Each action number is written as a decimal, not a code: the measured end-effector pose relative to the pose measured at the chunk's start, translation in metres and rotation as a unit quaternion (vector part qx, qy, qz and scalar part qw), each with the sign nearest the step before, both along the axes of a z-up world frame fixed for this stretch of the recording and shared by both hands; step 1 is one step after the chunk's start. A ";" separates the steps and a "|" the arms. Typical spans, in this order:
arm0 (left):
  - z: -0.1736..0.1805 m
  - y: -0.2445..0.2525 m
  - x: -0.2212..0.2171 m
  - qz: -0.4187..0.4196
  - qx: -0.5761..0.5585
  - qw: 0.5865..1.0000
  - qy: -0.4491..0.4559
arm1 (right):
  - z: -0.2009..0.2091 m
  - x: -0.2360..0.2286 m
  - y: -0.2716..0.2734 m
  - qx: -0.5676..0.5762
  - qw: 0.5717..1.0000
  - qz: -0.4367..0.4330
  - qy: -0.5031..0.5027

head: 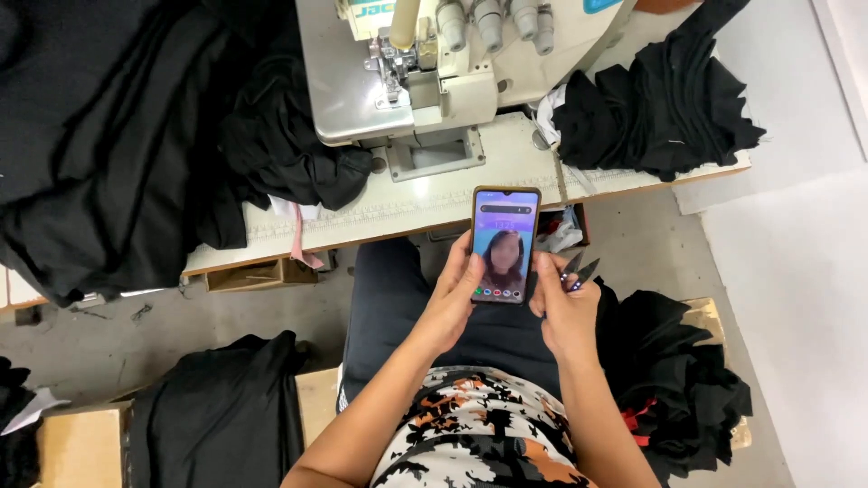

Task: Threading an industrial overlock sewing machine using a small threading tool to guide thread through eyelets.

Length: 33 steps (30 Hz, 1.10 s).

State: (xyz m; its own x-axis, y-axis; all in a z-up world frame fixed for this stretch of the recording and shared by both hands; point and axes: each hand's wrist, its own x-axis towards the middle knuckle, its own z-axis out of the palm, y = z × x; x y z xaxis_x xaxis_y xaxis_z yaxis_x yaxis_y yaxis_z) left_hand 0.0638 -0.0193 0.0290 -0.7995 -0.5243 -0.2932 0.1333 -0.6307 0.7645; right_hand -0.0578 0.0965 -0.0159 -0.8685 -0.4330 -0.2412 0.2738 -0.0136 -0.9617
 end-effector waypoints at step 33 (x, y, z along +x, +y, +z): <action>0.027 0.022 -0.023 -0.039 -0.072 0.996 -0.045 | 0.042 -0.005 -0.001 0.227 0.970 -0.010 0.081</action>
State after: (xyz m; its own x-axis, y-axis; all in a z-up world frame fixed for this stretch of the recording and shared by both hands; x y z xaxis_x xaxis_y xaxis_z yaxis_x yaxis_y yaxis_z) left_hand 0.0404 0.0028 0.0561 -0.8135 -0.5035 -0.2912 0.0155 -0.5192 0.8545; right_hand -0.0623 0.0959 0.0259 -0.9178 -0.2970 -0.2635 0.1231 0.4181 -0.9000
